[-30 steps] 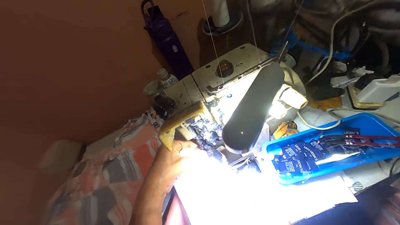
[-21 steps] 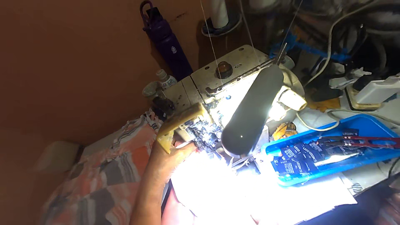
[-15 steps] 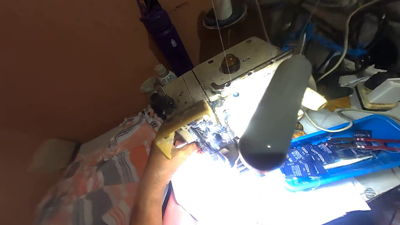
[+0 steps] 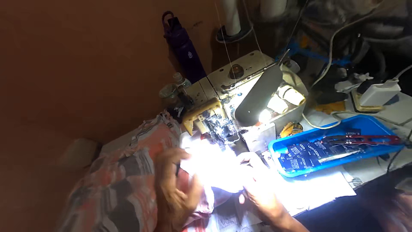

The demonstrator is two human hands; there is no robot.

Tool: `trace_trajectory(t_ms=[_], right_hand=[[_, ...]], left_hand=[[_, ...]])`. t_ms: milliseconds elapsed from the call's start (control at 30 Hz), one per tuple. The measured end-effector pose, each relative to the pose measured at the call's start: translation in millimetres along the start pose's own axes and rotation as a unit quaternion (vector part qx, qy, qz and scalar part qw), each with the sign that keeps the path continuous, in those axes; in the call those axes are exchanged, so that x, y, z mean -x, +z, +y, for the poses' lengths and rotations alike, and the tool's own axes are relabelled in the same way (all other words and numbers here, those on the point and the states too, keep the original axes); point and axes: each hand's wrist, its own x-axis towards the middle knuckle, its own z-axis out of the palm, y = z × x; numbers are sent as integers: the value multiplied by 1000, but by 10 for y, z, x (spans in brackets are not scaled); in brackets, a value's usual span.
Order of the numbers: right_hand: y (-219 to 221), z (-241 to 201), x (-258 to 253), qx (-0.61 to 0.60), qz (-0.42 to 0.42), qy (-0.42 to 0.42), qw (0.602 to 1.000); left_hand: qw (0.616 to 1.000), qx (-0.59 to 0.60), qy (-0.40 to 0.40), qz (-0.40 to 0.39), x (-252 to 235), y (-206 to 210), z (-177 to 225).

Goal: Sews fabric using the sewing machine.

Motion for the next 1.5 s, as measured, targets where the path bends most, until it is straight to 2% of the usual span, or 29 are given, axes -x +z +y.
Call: trace_trajectory(t_ms=[100,200,267,300,400,433,467,533,567,600,667,733,800,867,933,967,1033,1067,1100,1133,1200,1233,1267,1300,1333,1400,1433,1500], right_hand=[[-18,-81,-50,-38,3,75,996],[-40,-150,-78,-28,-1,105,994],[-98,-139,-102,116,-17,45,992],[-125,-135,-99,228,-13,-4,974],[-181,-247,5,441,-34,-186,877],[-209,-331,56,466,-73,-242,848],[-242,-434,99,450,-136,-278,838],[-328,-661,127,324,-313,-279,848],[-371,-738,129,274,-367,-261,850],[-408,-761,130,252,-381,-255,852],[-478,-755,129,254,-357,-258,861],[-510,-734,114,195,-344,-235,888],[-539,-734,108,67,-351,-173,918],[-576,-734,91,10,-341,-146,929],[-565,-742,89,110,-297,-201,927],[-529,-724,99,211,-255,-255,909],[-402,-605,123,399,-127,-351,837],[-344,-537,120,441,-82,-377,810],[-303,-494,113,450,-63,-391,801],[-286,-487,119,424,-79,-387,815],[-298,-590,184,273,-208,-314,885],[-325,-673,222,188,-281,-258,905],[-359,-731,245,133,-329,-219,909],[-390,-760,255,129,-346,-209,906],[-415,-753,256,163,-333,-227,900],[-446,-681,242,269,-275,-279,880],[-450,-651,252,312,-252,-289,869],[-424,-717,341,359,-246,-278,856]], left_hand=[[997,-9,16,-74,250,59,25],[999,5,-9,-51,174,100,-30],[998,-11,5,-62,59,45,24],[995,-37,24,-84,10,-13,108],[971,-63,123,-195,-84,-301,679],[956,-38,147,-251,-104,-410,948],[939,-26,159,-302,-127,-510,1204],[927,-30,143,-345,-171,-660,1442],[936,-36,130,-324,-193,-701,1390],[949,-34,119,-291,-217,-727,1245],[967,42,89,-233,-244,-755,853],[970,137,51,-196,-213,-763,602],[969,168,16,-178,-137,-797,589],[978,113,20,-172,-68,-839,713],[983,6,70,-170,-42,-789,840],[978,-76,105,-162,-32,-728,874],[961,-201,148,-124,5,-584,857],[958,-220,153,-102,31,-520,814],[964,-200,150,-87,50,-474,783],[977,-139,137,-83,70,-448,771],[986,75,88,-122,127,-462,796],[965,185,65,-171,147,-511,819],[936,271,53,-218,162,-567,824],[917,310,46,-247,177,-614,807],[921,297,38,-250,200,-649,776],[958,187,18,-215,257,-663,716],[970,139,12,-198,279,-660,718],[973,126,2,-192,288,-720,903]])
